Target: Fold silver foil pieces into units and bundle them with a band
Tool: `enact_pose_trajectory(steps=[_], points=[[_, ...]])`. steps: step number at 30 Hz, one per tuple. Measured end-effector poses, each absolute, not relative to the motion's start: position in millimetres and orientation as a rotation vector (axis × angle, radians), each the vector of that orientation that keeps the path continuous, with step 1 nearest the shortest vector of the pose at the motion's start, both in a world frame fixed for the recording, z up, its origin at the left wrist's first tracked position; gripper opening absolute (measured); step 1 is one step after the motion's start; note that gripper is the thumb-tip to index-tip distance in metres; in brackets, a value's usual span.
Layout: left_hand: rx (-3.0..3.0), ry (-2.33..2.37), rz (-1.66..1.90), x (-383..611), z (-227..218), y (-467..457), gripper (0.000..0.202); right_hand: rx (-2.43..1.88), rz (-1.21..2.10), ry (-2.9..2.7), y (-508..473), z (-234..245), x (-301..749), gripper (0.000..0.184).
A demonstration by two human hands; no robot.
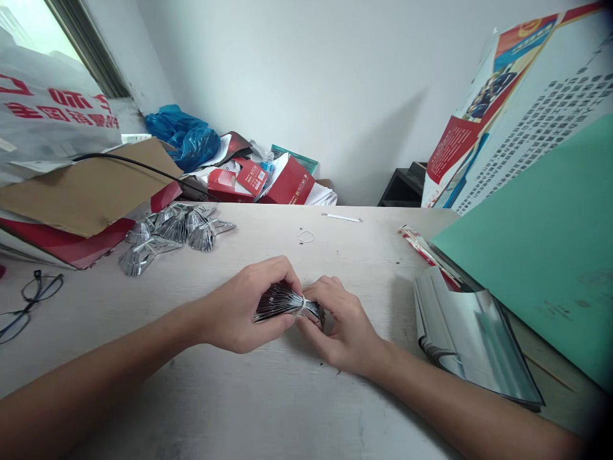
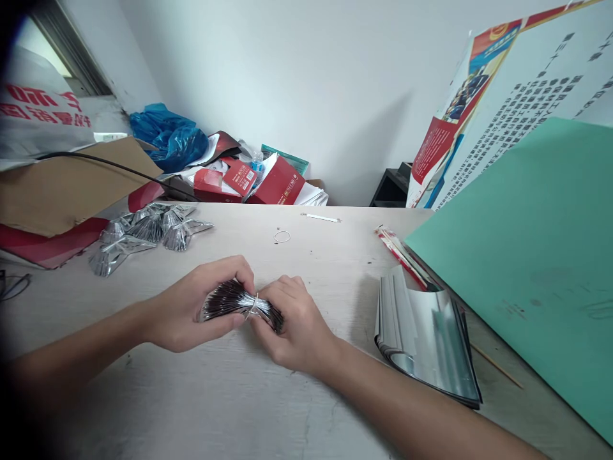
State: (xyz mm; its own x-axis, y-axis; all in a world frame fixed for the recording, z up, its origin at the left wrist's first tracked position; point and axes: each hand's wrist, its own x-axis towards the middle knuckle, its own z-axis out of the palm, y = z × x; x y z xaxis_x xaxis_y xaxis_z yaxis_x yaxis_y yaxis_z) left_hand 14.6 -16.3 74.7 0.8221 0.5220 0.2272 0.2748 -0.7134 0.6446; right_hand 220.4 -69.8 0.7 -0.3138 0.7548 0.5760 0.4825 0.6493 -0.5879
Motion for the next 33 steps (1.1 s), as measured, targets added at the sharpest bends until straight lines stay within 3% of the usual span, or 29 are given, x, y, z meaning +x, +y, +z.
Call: enact_pose_trajectory(steps=[5, 11, 21, 26, 30, 33], points=[[2.409, 0.559, 0.521, 11.7, 73.7, -13.1, 0.04, -1.011, 0.409, -1.928, -68.3, -0.4, 221.6, 0.009], [2.506, 0.545, 0.629, 14.1, 60.8, -12.9, 0.025, -1.061, 0.445, -1.886, -69.2, 4.6, 219.7, 0.008], [2.269, 0.693, 0.777, 20.8, 53.0, -15.1, 0.02, -1.219, 0.754, -1.721, -70.7, 8.8, 217.9, 0.018], [1.955, 0.839, 0.743, 20.2, 52.9, -8.4, 0.028, -1.129, 0.955, -1.487, -70.1, 6.0, 217.1, 0.044], [1.733, 1.014, 0.63, 23.8, 53.5, -4.5, 0.031, -1.168, 0.605, -1.731, -69.9, 3.9, 219.0, 0.06], [1.611, 1.028, 0.562, 27.5, 52.2, -8.3, 0.035, -1.153, 0.236, -1.946, -69.6, 2.0, 220.4, 0.06]])
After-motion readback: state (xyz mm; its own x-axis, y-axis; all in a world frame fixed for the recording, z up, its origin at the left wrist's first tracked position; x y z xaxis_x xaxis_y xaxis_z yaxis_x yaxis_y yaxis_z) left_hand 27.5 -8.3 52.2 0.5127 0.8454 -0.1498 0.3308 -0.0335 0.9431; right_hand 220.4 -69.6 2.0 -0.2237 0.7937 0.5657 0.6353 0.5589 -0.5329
